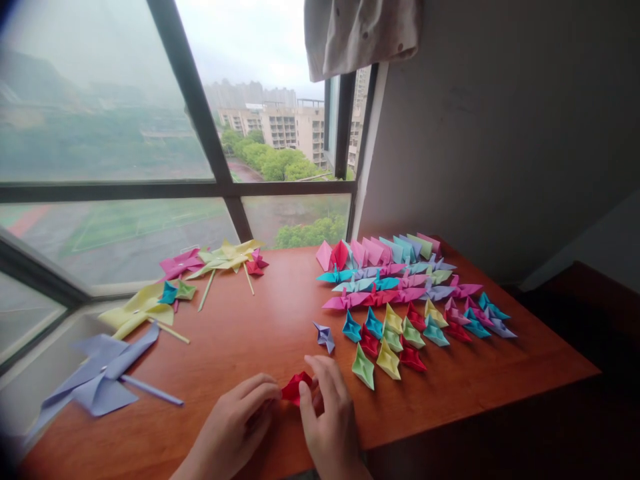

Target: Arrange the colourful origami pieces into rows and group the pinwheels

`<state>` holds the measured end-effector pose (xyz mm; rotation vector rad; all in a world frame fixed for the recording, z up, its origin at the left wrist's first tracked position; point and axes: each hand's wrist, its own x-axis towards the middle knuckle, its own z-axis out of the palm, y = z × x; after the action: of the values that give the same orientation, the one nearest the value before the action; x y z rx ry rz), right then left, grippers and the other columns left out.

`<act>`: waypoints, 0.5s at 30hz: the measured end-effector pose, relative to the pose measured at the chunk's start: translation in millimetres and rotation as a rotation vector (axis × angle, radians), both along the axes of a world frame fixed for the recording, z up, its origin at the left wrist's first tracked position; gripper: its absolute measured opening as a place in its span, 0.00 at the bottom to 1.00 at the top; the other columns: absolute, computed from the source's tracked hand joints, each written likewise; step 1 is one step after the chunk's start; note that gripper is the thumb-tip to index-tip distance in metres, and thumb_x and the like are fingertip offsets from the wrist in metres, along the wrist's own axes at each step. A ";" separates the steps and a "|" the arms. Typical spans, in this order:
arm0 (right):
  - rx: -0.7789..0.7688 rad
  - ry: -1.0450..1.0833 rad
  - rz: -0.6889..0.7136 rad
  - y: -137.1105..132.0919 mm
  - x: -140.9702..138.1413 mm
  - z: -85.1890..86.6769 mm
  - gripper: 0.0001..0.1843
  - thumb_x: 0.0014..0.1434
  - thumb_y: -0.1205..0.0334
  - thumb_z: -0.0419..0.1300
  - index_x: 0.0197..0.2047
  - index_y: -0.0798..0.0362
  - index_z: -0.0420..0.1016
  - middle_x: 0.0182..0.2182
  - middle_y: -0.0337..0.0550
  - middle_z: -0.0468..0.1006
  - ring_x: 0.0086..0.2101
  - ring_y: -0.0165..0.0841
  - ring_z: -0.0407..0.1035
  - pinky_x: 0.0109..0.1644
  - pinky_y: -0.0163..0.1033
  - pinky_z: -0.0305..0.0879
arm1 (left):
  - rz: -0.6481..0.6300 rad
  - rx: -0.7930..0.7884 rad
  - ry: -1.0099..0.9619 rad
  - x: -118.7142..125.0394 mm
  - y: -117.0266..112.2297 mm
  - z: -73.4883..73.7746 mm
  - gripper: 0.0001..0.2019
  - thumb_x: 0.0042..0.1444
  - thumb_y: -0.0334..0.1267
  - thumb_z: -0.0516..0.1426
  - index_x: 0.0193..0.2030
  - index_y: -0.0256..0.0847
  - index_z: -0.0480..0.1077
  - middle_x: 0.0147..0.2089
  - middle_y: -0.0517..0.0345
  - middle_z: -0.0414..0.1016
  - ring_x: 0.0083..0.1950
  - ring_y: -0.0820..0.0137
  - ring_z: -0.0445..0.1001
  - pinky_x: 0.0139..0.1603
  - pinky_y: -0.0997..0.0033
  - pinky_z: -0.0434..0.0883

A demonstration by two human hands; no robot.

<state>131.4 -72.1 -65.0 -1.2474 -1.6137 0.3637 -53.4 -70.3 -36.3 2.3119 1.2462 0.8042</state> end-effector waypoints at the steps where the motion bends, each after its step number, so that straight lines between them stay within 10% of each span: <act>1: -0.007 -0.004 0.031 0.1 -0.5 1.0 0.14 0.65 0.66 0.54 0.51 0.50 0.74 0.45 0.48 0.78 0.43 0.35 0.76 0.47 0.38 0.74 | 0.011 0.007 -0.009 -1.4 -0.3 -2.0 0.10 0.62 0.28 0.49 0.40 0.44 0.69 0.37 0.56 0.75 0.35 0.70 0.74 0.36 0.75 0.71; 15: -0.054 -0.052 0.190 -2.3 -1.1 6.3 0.10 0.66 0.66 0.52 0.39 0.51 0.75 0.33 0.43 0.77 0.33 0.32 0.74 0.35 0.33 0.71 | 0.227 0.020 -0.128 -4.8 1.9 -5.4 0.08 0.62 0.31 0.51 0.41 0.44 0.72 0.41 0.54 0.77 0.40 0.68 0.77 0.40 0.74 0.74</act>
<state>130.3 -74.4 -58.7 -1.1545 -1.7831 0.5007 -58.1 -68.4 -41.7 2.1214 1.4649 1.0280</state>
